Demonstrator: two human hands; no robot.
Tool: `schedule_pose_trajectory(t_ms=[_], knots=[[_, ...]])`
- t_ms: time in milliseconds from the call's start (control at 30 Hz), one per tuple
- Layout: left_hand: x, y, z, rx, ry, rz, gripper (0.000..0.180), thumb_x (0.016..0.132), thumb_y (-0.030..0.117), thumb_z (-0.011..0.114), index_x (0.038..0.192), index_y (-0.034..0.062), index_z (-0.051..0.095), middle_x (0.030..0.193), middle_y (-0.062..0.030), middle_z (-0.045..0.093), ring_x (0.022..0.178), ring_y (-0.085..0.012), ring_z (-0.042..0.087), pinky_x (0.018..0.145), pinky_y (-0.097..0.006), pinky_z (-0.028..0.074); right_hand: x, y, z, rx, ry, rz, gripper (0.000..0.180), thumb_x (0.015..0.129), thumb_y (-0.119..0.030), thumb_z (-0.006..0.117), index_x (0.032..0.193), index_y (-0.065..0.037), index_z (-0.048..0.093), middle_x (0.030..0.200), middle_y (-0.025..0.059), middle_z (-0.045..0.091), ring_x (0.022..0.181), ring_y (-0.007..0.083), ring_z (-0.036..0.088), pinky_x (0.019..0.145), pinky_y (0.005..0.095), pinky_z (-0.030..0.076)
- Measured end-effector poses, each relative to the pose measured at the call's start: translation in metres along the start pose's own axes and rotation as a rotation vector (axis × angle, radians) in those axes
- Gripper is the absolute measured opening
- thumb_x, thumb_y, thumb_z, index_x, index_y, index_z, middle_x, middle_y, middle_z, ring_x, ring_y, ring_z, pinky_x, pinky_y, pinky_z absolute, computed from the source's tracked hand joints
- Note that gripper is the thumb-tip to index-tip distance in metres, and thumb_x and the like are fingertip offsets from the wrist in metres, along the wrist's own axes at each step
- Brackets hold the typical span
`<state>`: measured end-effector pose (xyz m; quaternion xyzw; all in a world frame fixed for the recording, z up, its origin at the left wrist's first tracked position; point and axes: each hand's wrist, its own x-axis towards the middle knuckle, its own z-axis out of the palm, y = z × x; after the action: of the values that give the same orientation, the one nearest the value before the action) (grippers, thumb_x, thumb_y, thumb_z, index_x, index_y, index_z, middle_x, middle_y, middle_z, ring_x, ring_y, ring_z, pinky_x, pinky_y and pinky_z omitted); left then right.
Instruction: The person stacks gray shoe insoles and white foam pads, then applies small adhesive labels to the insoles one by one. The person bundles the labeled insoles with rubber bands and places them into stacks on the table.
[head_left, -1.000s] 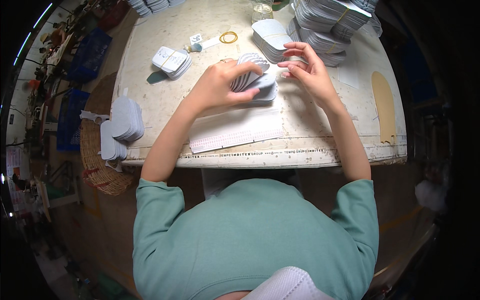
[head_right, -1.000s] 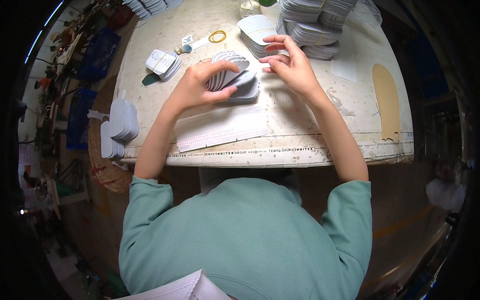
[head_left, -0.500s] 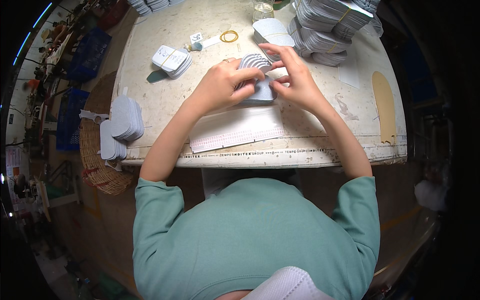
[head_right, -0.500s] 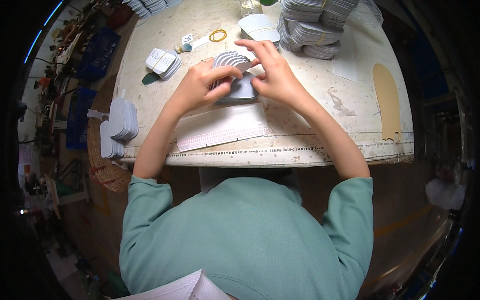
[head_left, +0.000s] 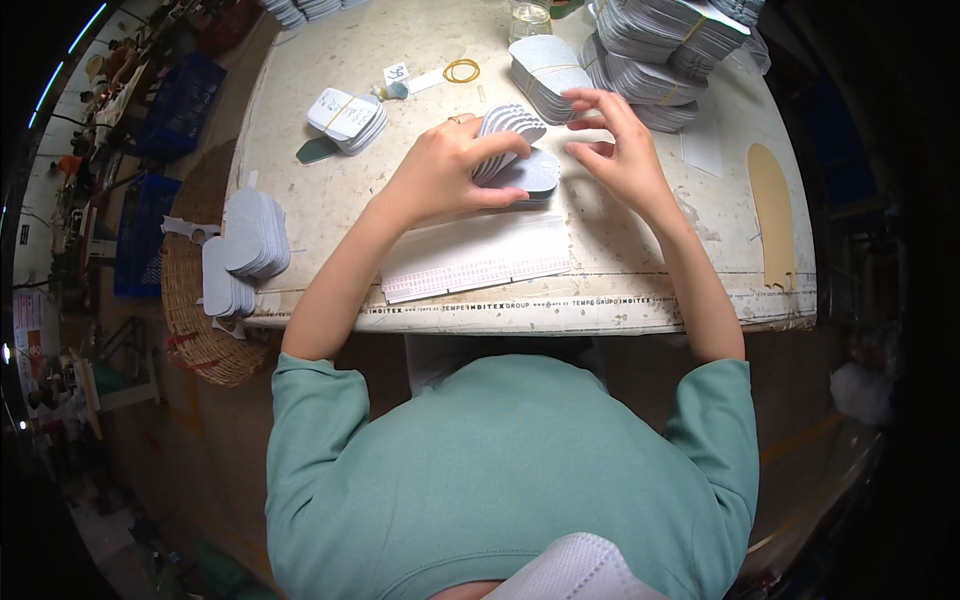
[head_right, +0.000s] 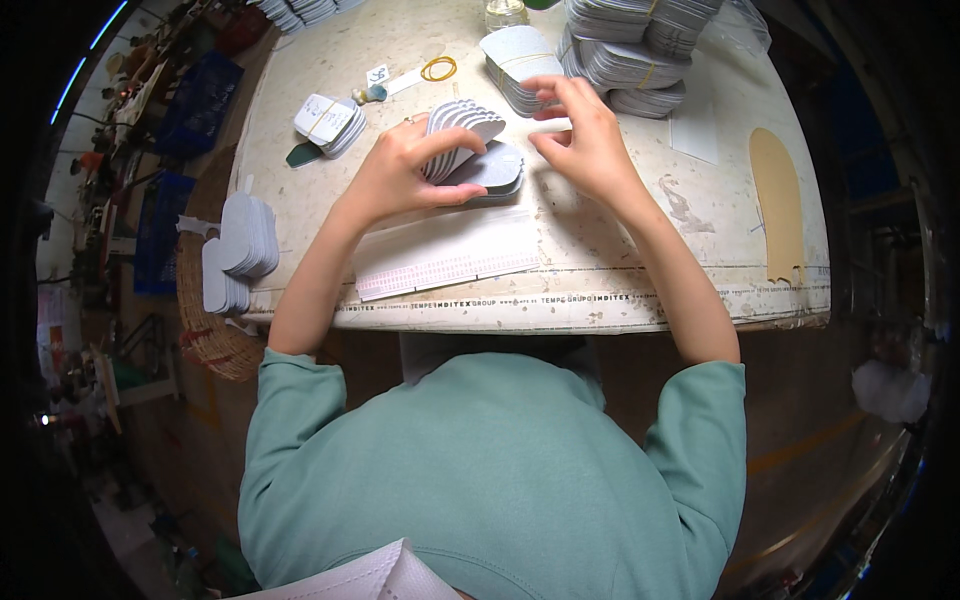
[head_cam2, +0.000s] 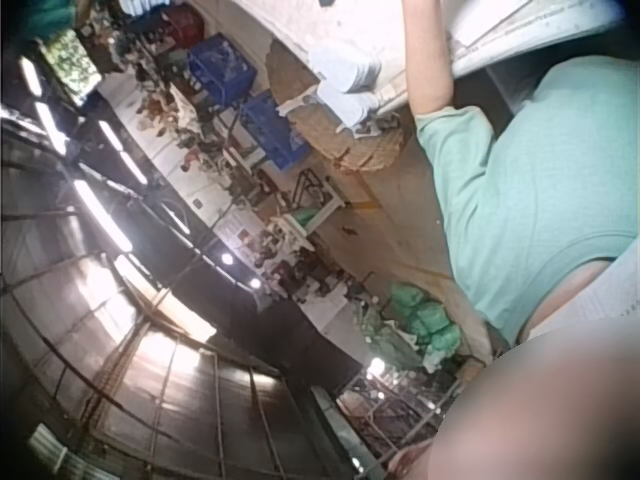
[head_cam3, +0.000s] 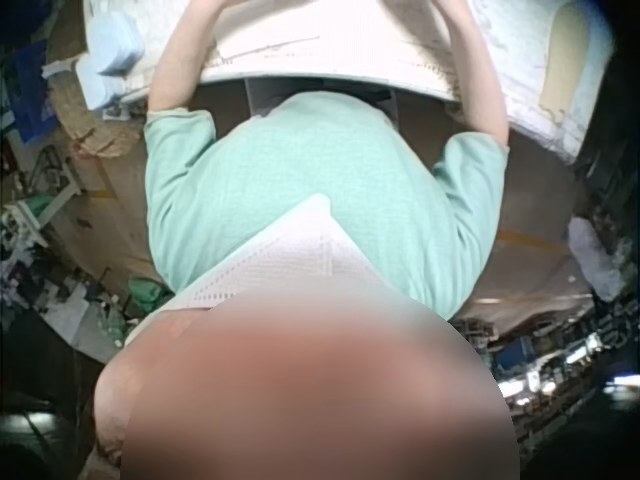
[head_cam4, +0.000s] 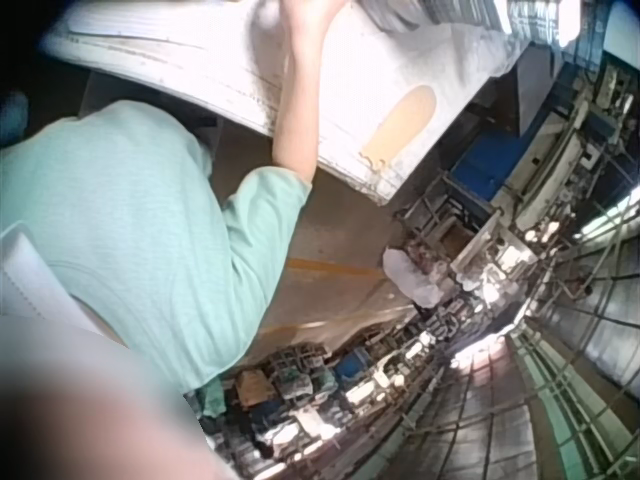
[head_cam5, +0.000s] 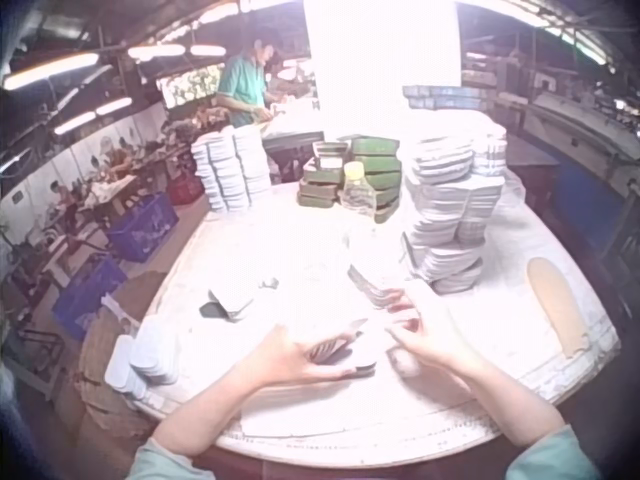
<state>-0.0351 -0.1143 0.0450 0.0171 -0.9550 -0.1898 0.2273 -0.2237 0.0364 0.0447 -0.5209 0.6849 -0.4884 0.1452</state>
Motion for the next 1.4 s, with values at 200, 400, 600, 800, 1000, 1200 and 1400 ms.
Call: schedule_pose_trajectory(t_ms=[200, 400, 600, 800, 1000, 1200, 1400], knots=[[0.0, 0.01, 0.005, 0.118, 0.008, 0.113, 0.036, 0.073, 0.01, 0.071, 0.107, 0.0227, 0.07, 0.099, -0.0137, 0.064, 0.085, -0.0301, 0.063, 0.077, -0.039, 0.053, -0.009, -0.002, 0.006, -0.054, -0.133, 0.092, 0.025, 0.078, -0.004, 0.071, 0.101, -0.007, 0.061, 0.085, -0.0002, 0.068, 0.07, 0.006, 0.059, 0.062, 0.022, 0.046], [-0.001, 0.018, 0.005, 0.21, -0.041, 0.149, 0.04, 0.071, 0.015, 0.074, 0.11, 0.0233, 0.071, 0.111, -0.0143, 0.06, 0.092, -0.0284, 0.063, 0.08, -0.038, 0.054, -0.011, -0.008, 0.013, -0.04, -0.117, 0.151, 0.027, 0.076, -0.008, 0.069, 0.1, -0.009, 0.055, 0.08, 0.0039, 0.069, 0.064, 0.0123, 0.061, 0.061, 0.0278, 0.048], [-0.002, 0.024, 0.007, 0.283, -0.087, 0.132, 0.042, 0.07, 0.016, 0.075, 0.111, 0.0219, 0.07, 0.114, -0.0116, 0.057, 0.094, -0.0272, 0.062, 0.08, -0.038, 0.053, -0.011, -0.011, 0.015, -0.066, -0.138, 0.139, 0.035, 0.075, -0.006, 0.065, 0.107, -0.01, 0.051, 0.078, 0.0052, 0.069, 0.062, 0.0148, 0.063, 0.059, 0.03, 0.049], [-0.001, 0.024, 0.008, 0.291, -0.079, 0.139, 0.039, 0.071, 0.019, 0.076, 0.11, 0.0215, 0.07, 0.115, -0.0116, 0.057, 0.091, -0.0274, 0.063, 0.079, -0.038, 0.053, -0.01, -0.005, 0.01, 0.074, -0.154, 0.153, 0.041, 0.077, -0.005, 0.065, 0.113, -0.01, 0.047, 0.077, 0.0021, 0.067, 0.058, 0.0075, 0.055, 0.055, 0.0241, 0.045], [0.0, 0.017, 0.003, 0.124, -0.001, 0.057, 0.04, 0.071, 0.034, 0.081, 0.107, 0.0205, 0.069, 0.095, -0.0116, 0.062, 0.08, -0.0279, 0.062, 0.07, -0.036, 0.051, 0.0, 0.004, -0.015, 0.149, -0.12, 0.19, 0.046, 0.083, -0.003, 0.065, 0.124, -0.009, 0.045, 0.084, -0.0032, 0.06, 0.064, -0.001, 0.044, 0.057, 0.0155, 0.037], [0.001, 0.003, -0.001, -0.029, 0.025, 0.04, 0.041, 0.075, 0.028, 0.079, 0.113, 0.0209, 0.066, 0.076, -0.0108, 0.061, 0.073, -0.0258, 0.058, 0.066, -0.036, 0.049, -0.002, 0.004, -0.008, 0.118, -0.177, 0.232, 0.047, 0.08, -0.004, 0.066, 0.124, -0.009, 0.048, 0.08, -0.0014, 0.063, 0.062, 0.0025, 0.05, 0.057, 0.0199, 0.041], [0.001, 0.002, 0.0, -0.095, 0.029, 0.003, 0.038, 0.076, 0.019, 0.075, 0.113, 0.0203, 0.065, 0.08, -0.0107, 0.061, 0.076, -0.0271, 0.06, 0.069, -0.037, 0.049, -0.007, -0.004, 0.01, 0.115, -0.208, 0.169, 0.049, 0.08, -0.005, 0.066, 0.125, -0.011, 0.047, 0.079, 0.0021, 0.068, 0.06, 0.0069, 0.056, 0.057, 0.0238, 0.045]])
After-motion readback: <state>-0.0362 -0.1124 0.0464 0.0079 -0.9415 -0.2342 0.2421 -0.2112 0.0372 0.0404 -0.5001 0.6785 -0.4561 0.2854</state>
